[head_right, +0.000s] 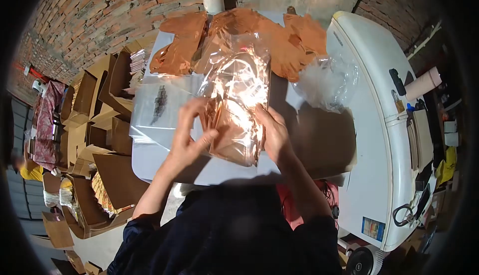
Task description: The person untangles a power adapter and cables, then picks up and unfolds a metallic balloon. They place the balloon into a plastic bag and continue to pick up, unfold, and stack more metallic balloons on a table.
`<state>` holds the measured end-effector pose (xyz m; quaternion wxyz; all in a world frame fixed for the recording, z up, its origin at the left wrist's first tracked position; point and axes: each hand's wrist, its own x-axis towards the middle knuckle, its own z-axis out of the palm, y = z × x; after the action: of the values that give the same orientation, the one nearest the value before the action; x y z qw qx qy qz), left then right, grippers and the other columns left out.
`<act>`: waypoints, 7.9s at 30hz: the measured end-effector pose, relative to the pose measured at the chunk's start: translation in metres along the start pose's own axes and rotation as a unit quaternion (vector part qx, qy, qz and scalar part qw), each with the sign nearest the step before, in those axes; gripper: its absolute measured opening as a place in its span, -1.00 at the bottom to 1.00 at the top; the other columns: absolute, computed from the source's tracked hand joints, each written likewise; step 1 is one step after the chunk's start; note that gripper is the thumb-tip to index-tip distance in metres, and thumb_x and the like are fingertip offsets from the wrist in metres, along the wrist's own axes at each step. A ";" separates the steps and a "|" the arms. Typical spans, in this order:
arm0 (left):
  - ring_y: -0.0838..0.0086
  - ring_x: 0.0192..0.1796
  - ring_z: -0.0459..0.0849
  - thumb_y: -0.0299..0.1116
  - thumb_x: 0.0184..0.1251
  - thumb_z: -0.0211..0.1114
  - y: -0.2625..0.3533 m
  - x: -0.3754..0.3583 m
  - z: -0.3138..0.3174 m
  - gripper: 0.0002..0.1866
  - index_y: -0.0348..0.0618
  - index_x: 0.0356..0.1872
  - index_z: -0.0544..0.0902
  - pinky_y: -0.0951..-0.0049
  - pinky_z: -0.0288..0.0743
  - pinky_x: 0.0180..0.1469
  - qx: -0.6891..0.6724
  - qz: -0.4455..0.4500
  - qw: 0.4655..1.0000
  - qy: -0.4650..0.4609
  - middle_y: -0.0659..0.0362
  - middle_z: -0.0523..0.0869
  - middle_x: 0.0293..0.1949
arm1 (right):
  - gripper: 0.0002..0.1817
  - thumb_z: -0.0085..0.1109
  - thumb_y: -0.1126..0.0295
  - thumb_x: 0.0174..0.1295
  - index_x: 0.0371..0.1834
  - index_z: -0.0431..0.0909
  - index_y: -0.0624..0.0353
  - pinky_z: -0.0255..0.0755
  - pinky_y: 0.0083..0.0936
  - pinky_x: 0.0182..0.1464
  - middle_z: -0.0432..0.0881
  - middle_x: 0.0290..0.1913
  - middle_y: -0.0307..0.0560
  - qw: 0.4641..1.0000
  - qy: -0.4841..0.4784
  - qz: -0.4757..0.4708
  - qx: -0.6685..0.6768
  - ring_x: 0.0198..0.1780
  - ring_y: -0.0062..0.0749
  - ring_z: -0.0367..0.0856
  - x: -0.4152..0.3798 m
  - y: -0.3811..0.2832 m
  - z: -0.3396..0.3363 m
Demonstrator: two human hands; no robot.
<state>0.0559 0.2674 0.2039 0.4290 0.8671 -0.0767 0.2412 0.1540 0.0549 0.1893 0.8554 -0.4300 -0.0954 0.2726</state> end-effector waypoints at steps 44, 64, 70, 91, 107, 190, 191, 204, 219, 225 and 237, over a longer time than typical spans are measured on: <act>0.34 0.23 0.44 -0.24 0.29 0.40 -0.028 0.023 0.012 -0.54 -0.26 0.13 0.54 0.31 0.45 0.12 -0.040 -0.123 0.976 0.178 0.02 0.51 0.16 | -0.80 0.00 0.42 0.34 -0.01 0.47 0.17 0.38 -0.59 0.06 0.52 -0.19 -0.26 0.995 0.094 0.033 -0.009 -0.12 -0.60 0.47 0.012 0.015 -0.022; 0.64 -0.17 0.63 -0.26 0.58 0.07 -0.010 0.077 -0.028 -0.84 -0.11 -0.11 0.52 0.54 0.60 -0.08 -0.557 -0.172 0.762 0.284 0.31 0.63 -0.21 | -0.42 0.06 0.57 0.39 0.47 0.21 0.18 0.53 -0.21 0.14 0.52 0.10 -0.19 0.986 -0.127 0.103 0.015 0.06 -0.50 0.53 0.004 0.000 0.014; 0.62 -0.12 0.59 -0.23 0.53 0.12 0.008 0.082 -0.033 -0.81 -0.10 -0.03 0.52 0.50 0.52 -0.08 -0.554 -0.172 0.778 0.240 0.30 0.61 -0.15 | -0.53 0.00 0.54 0.43 0.40 0.27 0.31 0.55 -0.31 0.13 0.55 0.12 -0.10 0.996 -0.087 0.017 -0.006 0.10 -0.41 0.58 0.013 0.004 0.013; 0.40 -0.06 0.59 -0.11 0.14 0.53 0.090 0.071 -0.096 -0.42 -0.25 0.08 0.55 0.37 0.48 -0.05 0.096 0.033 0.991 0.081 0.11 0.61 -0.13 | -0.87 -0.02 0.37 0.40 -0.27 0.48 0.15 0.11 -0.65 -0.68 0.45 -0.52 -0.22 0.968 -0.067 0.128 0.205 -0.72 -0.59 0.20 0.036 -0.061 0.039; 0.60 -0.22 0.67 -0.32 0.43 0.28 -0.017 0.012 -0.054 -0.79 -0.28 -0.11 0.66 0.58 0.53 -0.10 -0.445 -0.264 0.855 -0.025 0.22 0.72 -0.25 | -0.93 0.07 0.44 0.30 -0.26 0.46 0.20 0.17 -0.71 -0.26 0.44 -0.36 -0.33 0.968 -0.145 0.017 -0.206 -0.32 -0.70 0.34 -0.007 -0.074 0.045; 0.62 -0.30 0.68 -0.38 0.10 0.56 0.010 0.057 -0.145 -0.69 -0.28 -0.17 0.70 0.57 0.61 -0.28 -0.281 -0.119 0.941 -0.148 0.23 0.74 -0.35 | -0.92 -0.08 0.45 0.49 -0.22 0.33 0.15 0.32 -0.53 -0.12 0.41 -0.32 -0.19 0.969 -0.221 -0.103 -0.023 -0.24 -0.51 0.38 0.003 -0.061 0.060; 0.63 -0.30 0.68 -0.36 0.11 0.56 0.010 0.055 -0.148 -0.67 -0.28 -0.14 0.69 0.59 0.61 -0.27 -0.240 -0.151 0.944 -0.168 0.23 0.75 -0.33 | -0.92 -0.07 0.45 0.49 -0.22 0.33 0.16 0.34 -0.53 -0.17 0.41 -0.33 -0.20 0.969 -0.206 -0.103 -0.091 -0.27 -0.51 0.39 0.002 -0.066 0.059; 0.61 -0.20 0.69 -0.42 0.17 0.50 0.020 0.070 -0.154 -0.57 -0.32 0.05 0.62 0.56 0.62 -0.14 -0.209 -0.136 0.960 -0.130 0.18 0.77 -0.25 | -0.86 0.08 0.42 0.44 -0.08 0.38 0.23 0.36 -0.55 -0.21 0.44 -0.26 -0.19 0.886 -0.147 -0.167 -0.407 -0.35 -0.52 0.40 0.013 -0.097 0.059; 0.54 -0.16 0.68 -0.36 0.12 0.52 -0.002 0.071 -0.157 -0.49 -0.32 0.08 0.58 0.51 0.57 -0.07 -0.317 -0.122 0.940 -0.010 0.16 0.74 -0.16 | -0.93 0.09 0.42 0.41 -0.17 0.45 0.17 0.27 -0.68 -0.06 0.40 -0.23 -0.32 0.980 -0.161 -0.060 -0.102 -0.16 -0.65 0.36 0.001 -0.077 0.037; 0.56 -0.21 0.68 -0.39 0.19 0.48 -0.002 0.075 -0.152 -0.59 -0.30 0.03 0.60 0.55 0.58 -0.12 -0.279 -0.135 0.951 -0.017 0.18 0.74 -0.21 | -0.96 0.01 0.50 0.45 -0.18 0.44 0.22 0.27 -0.69 -0.24 0.42 -0.33 -0.33 0.889 -0.068 -0.255 -0.373 -0.34 -0.68 0.32 0.008 -0.083 0.031; 0.64 -0.45 0.62 -0.41 0.23 0.45 0.010 0.084 -0.140 -0.83 -0.25 -0.23 0.69 0.56 0.45 -0.42 -0.060 -0.042 0.992 0.102 0.26 0.70 -0.48 | -0.73 0.28 0.75 0.00 -0.28 0.52 0.20 0.38 -0.49 -0.30 0.54 -0.36 -0.13 0.635 0.009 -0.542 -0.550 -0.38 -0.35 0.46 0.002 -0.109 0.044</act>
<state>0.0760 0.3772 0.3237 0.4957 0.8132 -0.0105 0.3047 0.1799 0.0335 0.3022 0.4560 -0.6942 -0.4355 -0.3471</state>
